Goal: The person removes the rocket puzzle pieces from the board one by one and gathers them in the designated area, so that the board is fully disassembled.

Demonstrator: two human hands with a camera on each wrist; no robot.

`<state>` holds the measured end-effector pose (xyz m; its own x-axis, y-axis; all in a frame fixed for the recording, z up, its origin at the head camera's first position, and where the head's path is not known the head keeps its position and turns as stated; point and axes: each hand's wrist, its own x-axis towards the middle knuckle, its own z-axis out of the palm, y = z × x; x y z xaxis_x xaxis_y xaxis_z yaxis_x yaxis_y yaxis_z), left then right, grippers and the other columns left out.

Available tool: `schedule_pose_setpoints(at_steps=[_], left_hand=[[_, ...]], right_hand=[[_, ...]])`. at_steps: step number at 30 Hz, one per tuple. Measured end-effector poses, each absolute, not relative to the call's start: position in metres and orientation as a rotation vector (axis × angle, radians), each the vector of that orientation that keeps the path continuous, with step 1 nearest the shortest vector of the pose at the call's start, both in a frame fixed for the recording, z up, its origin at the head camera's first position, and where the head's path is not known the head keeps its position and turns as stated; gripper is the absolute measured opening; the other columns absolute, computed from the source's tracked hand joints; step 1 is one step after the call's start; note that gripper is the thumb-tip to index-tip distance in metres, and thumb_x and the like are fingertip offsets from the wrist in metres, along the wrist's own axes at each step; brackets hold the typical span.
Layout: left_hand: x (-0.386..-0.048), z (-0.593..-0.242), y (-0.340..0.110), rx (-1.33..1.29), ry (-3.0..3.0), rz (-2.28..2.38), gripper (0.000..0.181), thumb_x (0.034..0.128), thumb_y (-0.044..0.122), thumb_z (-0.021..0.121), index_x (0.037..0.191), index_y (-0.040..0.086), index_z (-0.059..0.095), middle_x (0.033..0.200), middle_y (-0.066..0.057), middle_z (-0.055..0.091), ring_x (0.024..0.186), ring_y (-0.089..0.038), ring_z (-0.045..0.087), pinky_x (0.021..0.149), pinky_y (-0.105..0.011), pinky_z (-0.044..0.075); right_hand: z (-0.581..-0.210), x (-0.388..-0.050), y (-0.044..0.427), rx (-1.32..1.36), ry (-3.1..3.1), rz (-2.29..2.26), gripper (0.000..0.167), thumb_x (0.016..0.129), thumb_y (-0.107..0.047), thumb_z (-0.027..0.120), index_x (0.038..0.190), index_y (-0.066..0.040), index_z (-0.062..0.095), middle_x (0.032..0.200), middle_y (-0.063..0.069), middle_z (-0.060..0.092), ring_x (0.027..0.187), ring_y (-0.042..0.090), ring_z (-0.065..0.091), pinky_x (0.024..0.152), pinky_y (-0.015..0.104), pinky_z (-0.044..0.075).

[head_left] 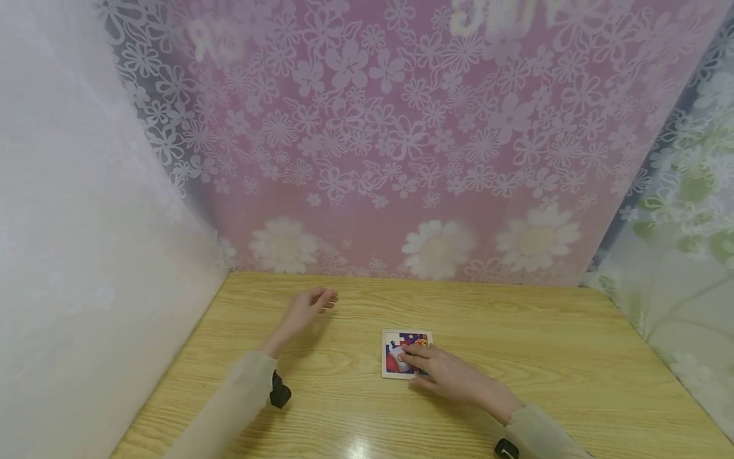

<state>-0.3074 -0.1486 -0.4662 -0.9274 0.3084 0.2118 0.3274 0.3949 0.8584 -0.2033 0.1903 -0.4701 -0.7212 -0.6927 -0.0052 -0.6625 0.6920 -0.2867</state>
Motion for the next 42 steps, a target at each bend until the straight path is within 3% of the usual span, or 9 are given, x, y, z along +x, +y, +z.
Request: schedule_pose_setpoints(at_steps=[5,13,24,31,42], left_hand=[[-0.303,-0.467,-0.128,-0.629,-2.569,-1.640,0.033,0.1083,0.020,0.051,0.122,-0.005,0.067,0.116,-0.022,0.071,0.105,-0.038,0.070,0.089,-0.048,0.057],[-0.297,-0.475,-0.102,-0.695,-2.646,-1.613,0.035,0.1092,0.023,0.049,0.125,-0.002,0.067,0.116,-0.016,0.072,0.105,-0.029,0.071,0.088,-0.041,0.058],[-0.291,-0.476,-0.068,-0.807,-2.709,-1.510,0.034,0.1098,0.024,0.047,0.122,0.001,0.070,0.115,-0.012,0.073,0.102,-0.025,0.072,0.084,-0.033,0.059],[-0.288,-0.475,-0.051,-0.830,-2.730,-1.460,0.035,0.1098,0.027,0.047,0.119,0.004,0.072,0.113,-0.008,0.074,0.100,-0.021,0.072,0.087,-0.034,0.058],[-0.289,-0.478,-0.033,-0.841,-2.789,-1.422,0.029,0.1086,0.021,0.050,0.109,0.006,0.075,0.098,-0.004,0.075,0.088,-0.018,0.070,0.077,-0.028,0.056]], right_hand=[[-0.470,-0.202,0.191,-1.119,2.796,-0.397,0.053,0.103,-0.034,0.060,0.146,-0.003,0.054,0.155,0.015,0.045,0.138,0.041,0.047,0.109,0.057,0.041],[-0.467,-0.195,0.199,-1.080,2.843,-0.357,0.061,0.101,-0.035,0.063,0.146,0.004,0.050,0.153,0.024,0.044,0.137,0.049,0.043,0.109,0.061,0.038],[-0.473,-0.193,0.209,-1.069,2.848,-0.310,0.062,0.102,-0.036,0.060,0.148,0.003,0.048,0.156,0.024,0.040,0.139,0.046,0.043,0.111,0.063,0.035],[-0.473,-0.192,0.208,-1.045,2.839,-0.304,0.061,0.103,-0.035,0.059,0.149,0.002,0.047,0.157,0.024,0.039,0.140,0.044,0.042,0.112,0.062,0.034],[-0.471,-0.193,0.208,-1.046,2.834,-0.296,0.059,0.104,-0.035,0.058,0.148,0.003,0.048,0.156,0.024,0.040,0.141,0.043,0.042,0.112,0.061,0.034]])
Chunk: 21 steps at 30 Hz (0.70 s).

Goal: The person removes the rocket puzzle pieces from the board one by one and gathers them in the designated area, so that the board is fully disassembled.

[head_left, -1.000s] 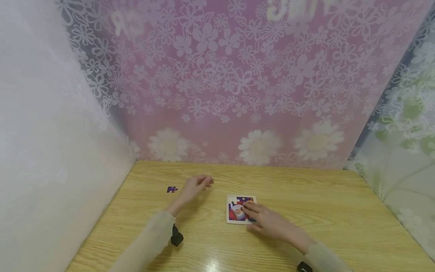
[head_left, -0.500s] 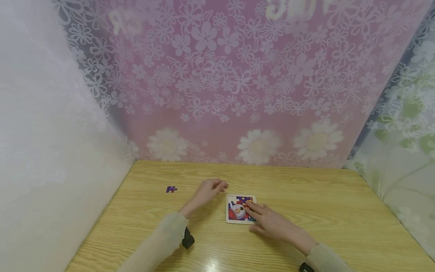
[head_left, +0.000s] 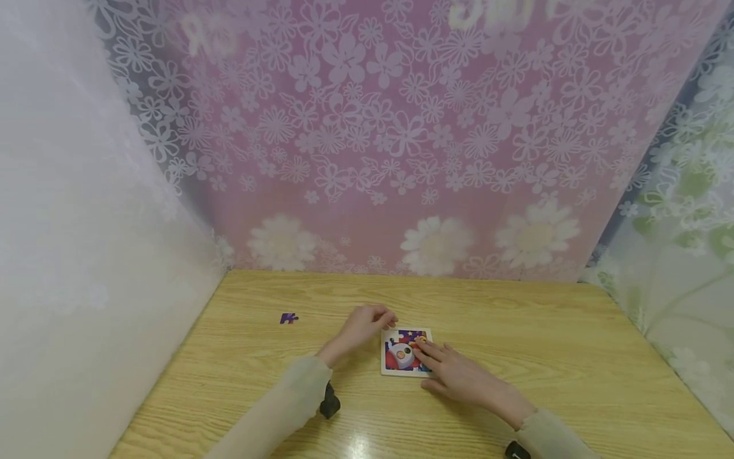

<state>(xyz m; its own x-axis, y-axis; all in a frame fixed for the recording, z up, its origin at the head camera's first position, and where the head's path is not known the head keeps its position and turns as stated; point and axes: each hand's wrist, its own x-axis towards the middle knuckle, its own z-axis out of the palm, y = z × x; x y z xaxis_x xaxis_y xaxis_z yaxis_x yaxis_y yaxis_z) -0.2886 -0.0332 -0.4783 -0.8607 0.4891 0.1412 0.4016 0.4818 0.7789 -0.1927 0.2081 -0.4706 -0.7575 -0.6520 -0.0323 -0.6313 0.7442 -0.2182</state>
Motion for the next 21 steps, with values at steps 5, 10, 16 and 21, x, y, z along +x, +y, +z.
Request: schedule_pose_setpoints(at_steps=[5,10,16,21], left_hand=[[-0.288,-0.480,-0.028,0.801,2.616,1.268,0.029,0.1086,0.021,0.050,0.108,0.009,0.076,0.096,-0.003,0.075,0.087,-0.016,0.070,0.074,-0.026,0.055],[-0.288,-0.479,-0.023,0.789,2.639,1.213,0.028,0.1080,0.020,0.051,0.106,0.009,0.077,0.093,-0.002,0.076,0.081,-0.010,0.067,0.075,-0.026,0.054],[-0.286,-0.478,-0.019,0.760,2.663,1.152,0.027,0.1072,0.021,0.053,0.104,0.009,0.077,0.089,-0.002,0.076,0.077,-0.008,0.067,0.074,-0.026,0.054],[-0.286,-0.480,-0.016,0.757,2.670,1.123,0.027,0.1070,0.022,0.054,0.102,0.008,0.077,0.086,-0.001,0.076,0.080,-0.012,0.071,0.075,-0.027,0.056]], right_hand=[[-0.471,-0.193,0.208,-1.050,2.833,-0.306,0.058,0.104,-0.033,0.058,0.148,0.003,0.047,0.156,0.024,0.040,0.141,0.043,0.042,0.112,0.061,0.034],[-0.471,-0.193,0.207,-1.085,2.835,-0.319,0.057,0.104,-0.030,0.059,0.147,0.005,0.049,0.155,0.026,0.040,0.140,0.042,0.043,0.111,0.062,0.035],[-0.470,-0.192,0.207,-1.098,2.842,-0.314,0.056,0.103,-0.030,0.059,0.146,0.006,0.049,0.154,0.026,0.041,0.140,0.041,0.044,0.111,0.062,0.036],[-0.469,-0.191,0.208,-1.089,2.837,-0.320,0.057,0.103,-0.030,0.060,0.146,0.006,0.049,0.154,0.026,0.041,0.140,0.042,0.044,0.111,0.062,0.035]])
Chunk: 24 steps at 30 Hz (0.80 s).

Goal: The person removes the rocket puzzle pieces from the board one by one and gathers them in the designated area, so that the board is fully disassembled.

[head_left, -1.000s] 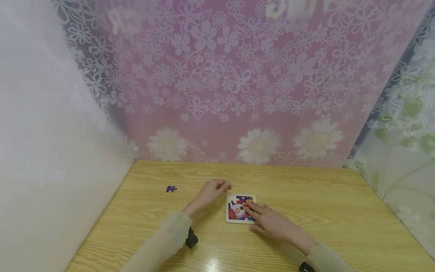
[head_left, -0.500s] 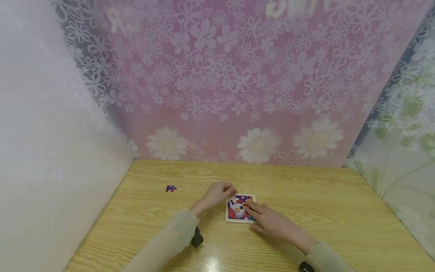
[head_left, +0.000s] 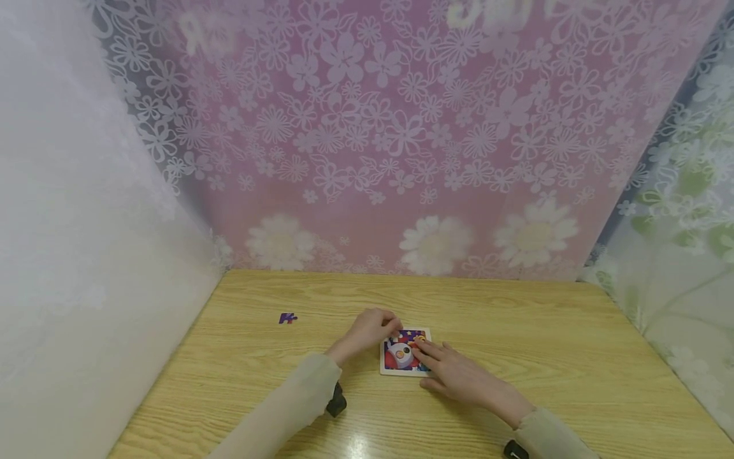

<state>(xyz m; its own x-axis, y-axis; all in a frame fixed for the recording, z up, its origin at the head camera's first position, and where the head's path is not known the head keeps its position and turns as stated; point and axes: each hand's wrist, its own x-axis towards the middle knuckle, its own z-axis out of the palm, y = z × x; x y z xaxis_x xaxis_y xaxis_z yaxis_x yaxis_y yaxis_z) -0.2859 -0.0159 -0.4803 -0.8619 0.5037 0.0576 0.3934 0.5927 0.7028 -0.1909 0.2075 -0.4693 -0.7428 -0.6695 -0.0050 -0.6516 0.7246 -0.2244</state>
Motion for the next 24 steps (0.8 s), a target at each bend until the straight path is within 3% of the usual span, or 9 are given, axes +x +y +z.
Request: schedule_pose_setpoints(at_steps=[11,18,21,24], left_hand=[[-0.2848,-0.4794,-0.0120,0.773,2.708,1.058,0.027,0.1070,0.025,0.054,0.116,0.007,0.073,0.082,-0.001,0.075,0.076,-0.011,0.069,0.070,-0.025,0.052],[-0.2854,-0.4786,-0.0116,0.769,2.736,1.012,0.031,0.1063,0.026,0.055,0.093,0.010,0.078,0.075,0.001,0.073,0.060,-0.004,0.056,0.059,-0.021,0.043],[-0.2860,-0.4789,-0.0108,0.768,2.749,0.996,0.030,0.1060,0.026,0.056,0.097,0.011,0.079,0.076,0.000,0.073,0.055,-0.003,0.051,0.055,-0.020,0.038],[-0.2864,-0.4785,-0.0103,0.769,2.770,0.996,0.027,0.1056,0.026,0.057,0.105,0.013,0.080,0.087,0.000,0.075,0.059,-0.005,0.054,0.057,-0.021,0.040]], right_hand=[[-0.4683,-0.1901,0.2062,-1.089,2.852,-0.297,0.057,0.103,-0.030,0.060,0.145,0.006,0.050,0.153,0.027,0.043,0.139,0.042,0.045,0.110,0.061,0.036],[-0.4691,-0.1905,0.2054,-1.088,2.857,-0.302,0.057,0.103,-0.031,0.060,0.145,0.006,0.050,0.153,0.027,0.043,0.138,0.043,0.045,0.109,0.062,0.037],[-0.4704,-0.1914,0.2059,-1.095,2.860,-0.303,0.057,0.103,-0.031,0.060,0.145,0.006,0.050,0.153,0.027,0.043,0.138,0.043,0.045,0.109,0.061,0.037],[-0.4714,-0.1920,0.2066,-1.094,2.862,-0.301,0.057,0.103,-0.031,0.060,0.145,0.006,0.050,0.152,0.027,0.043,0.138,0.043,0.046,0.109,0.061,0.037]])
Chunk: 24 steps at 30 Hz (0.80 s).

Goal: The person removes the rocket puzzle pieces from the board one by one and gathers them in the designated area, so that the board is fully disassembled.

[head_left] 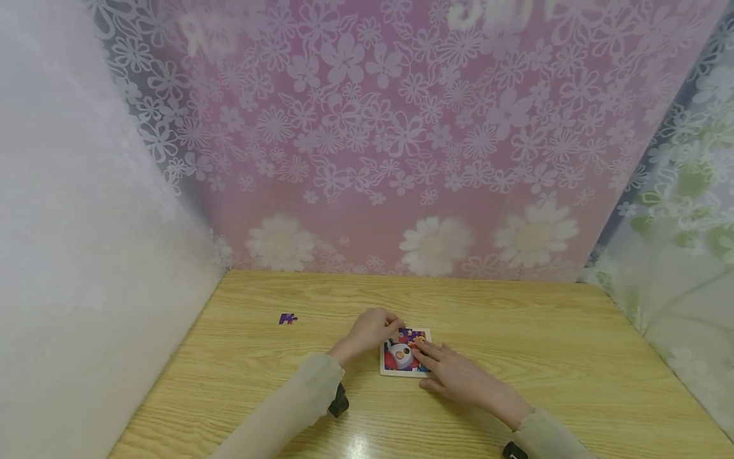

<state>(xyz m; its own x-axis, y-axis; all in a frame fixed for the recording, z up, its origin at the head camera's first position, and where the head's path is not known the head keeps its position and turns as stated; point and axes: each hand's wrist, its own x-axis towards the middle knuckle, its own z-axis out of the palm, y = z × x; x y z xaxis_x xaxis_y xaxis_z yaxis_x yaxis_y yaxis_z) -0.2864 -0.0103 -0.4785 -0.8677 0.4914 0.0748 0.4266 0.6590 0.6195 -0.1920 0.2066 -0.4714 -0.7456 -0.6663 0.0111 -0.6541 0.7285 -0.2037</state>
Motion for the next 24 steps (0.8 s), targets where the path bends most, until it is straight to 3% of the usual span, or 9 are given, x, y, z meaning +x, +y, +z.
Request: schedule_pose_setpoints(at_steps=[6,11,24], left_hand=[[-0.2858,-0.4778,-0.0106,0.777,2.743,1.065,0.017,0.1012,0.024,0.065,0.107,0.015,0.079,0.100,0.001,0.074,0.088,-0.011,0.069,0.074,-0.025,0.055],[-0.2847,-0.4801,-0.0099,0.785,2.700,1.147,0.010,0.0963,0.017,0.072,0.104,0.014,0.078,0.096,0.001,0.075,0.084,-0.009,0.068,0.074,-0.024,0.055],[-0.2856,-0.4865,-0.0077,0.760,2.672,1.273,0.007,0.0957,0.017,0.073,0.100,0.016,0.079,0.090,0.004,0.073,0.077,-0.006,0.064,0.070,-0.023,0.054]], right_hand=[[-0.4729,-0.1925,0.2065,-1.087,2.865,-0.294,0.057,0.103,-0.031,0.060,0.145,0.005,0.051,0.152,0.027,0.044,0.138,0.043,0.046,0.110,0.061,0.036],[-0.4740,-0.1926,0.2063,-1.099,2.875,-0.284,0.057,0.102,-0.031,0.061,0.145,0.005,0.051,0.152,0.027,0.044,0.137,0.043,0.047,0.110,0.061,0.037],[-0.4723,-0.1911,0.2062,-1.086,2.872,-0.302,0.057,0.103,-0.030,0.060,0.146,0.006,0.050,0.152,0.028,0.043,0.138,0.043,0.045,0.110,0.061,0.036]])
